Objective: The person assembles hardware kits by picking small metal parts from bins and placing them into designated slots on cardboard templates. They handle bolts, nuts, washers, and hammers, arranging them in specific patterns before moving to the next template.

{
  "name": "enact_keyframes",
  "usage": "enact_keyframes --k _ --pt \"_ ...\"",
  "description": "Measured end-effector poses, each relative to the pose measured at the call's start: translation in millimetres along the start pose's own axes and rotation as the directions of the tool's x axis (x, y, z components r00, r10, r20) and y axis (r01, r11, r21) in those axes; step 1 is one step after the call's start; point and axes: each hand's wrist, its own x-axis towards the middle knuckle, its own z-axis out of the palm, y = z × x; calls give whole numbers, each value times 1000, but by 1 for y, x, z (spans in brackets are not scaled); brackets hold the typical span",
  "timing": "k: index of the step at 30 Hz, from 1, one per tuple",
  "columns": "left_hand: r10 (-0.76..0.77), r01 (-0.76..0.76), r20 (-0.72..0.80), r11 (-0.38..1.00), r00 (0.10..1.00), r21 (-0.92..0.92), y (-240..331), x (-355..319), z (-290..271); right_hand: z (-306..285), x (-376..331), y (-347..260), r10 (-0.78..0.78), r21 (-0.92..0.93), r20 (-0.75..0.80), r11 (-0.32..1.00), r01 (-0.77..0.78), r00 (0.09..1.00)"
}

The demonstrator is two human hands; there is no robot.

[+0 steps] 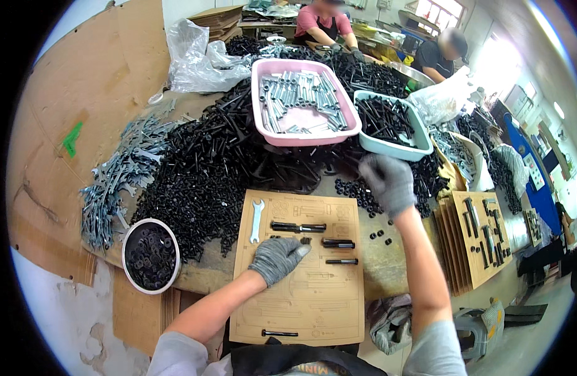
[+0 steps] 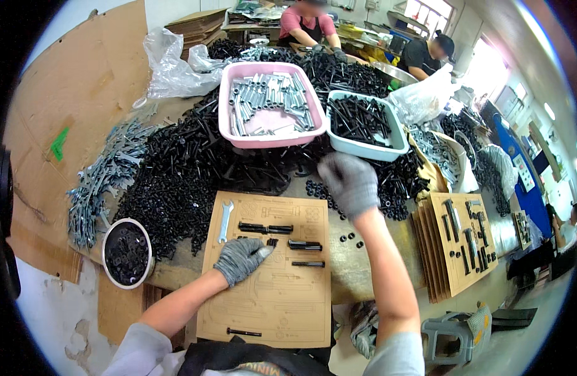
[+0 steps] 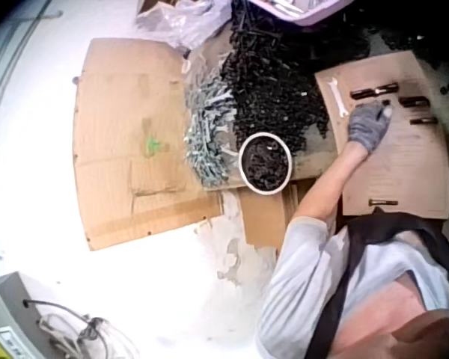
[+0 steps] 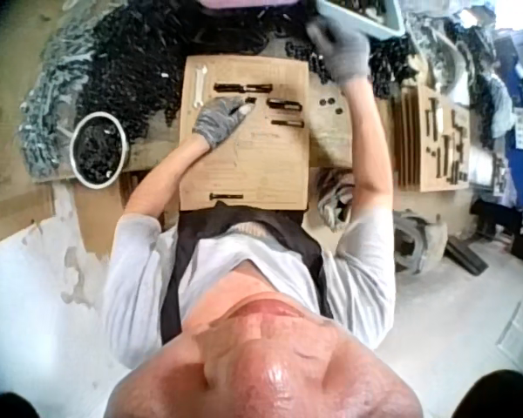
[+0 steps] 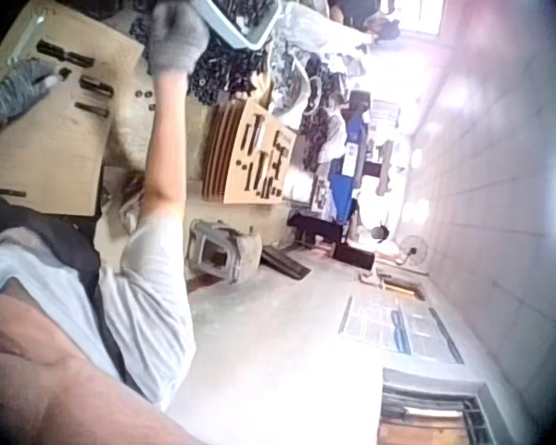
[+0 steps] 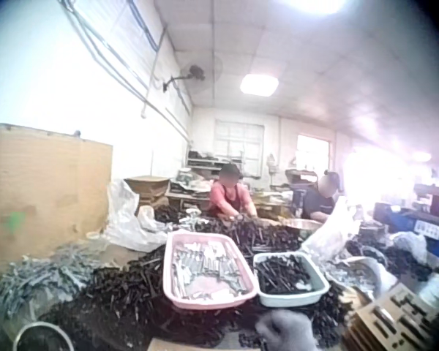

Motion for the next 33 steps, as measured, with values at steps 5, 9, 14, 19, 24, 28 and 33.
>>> enact_keyframes --k 5,9,14,19,24,28,33 --pt "19 -19 -12 1000 1000 -7 -16 -19 -1 61 141 -11 229 -312 139 934 -177 963" --pt "38 -39 21 997 999 60 -21 -23 6 96 180 -14 344 -471 241 859 -201 908" --pt "38 -41 43 997 998 64 -29 -21 13 105 185 -4 290 -577 159 803 -149 944" --pt "-5 5 1 979 1000 -202 -26 -26 -2 39 93 -14 -31 -292 37 955 41 999" --pt "-53 52 -4 983 999 -178 -30 -46 -4 26 -101 -45 -87 137 401 990 34 912" --pt "-32 41 58 987 998 -153 -10 -45 5 41 -177 -49 32 22 572 998 -54 820" --pt "70 -72 51 997 996 28 8 -37 27 56 -194 -40 -86 -79 475 987 139 876"
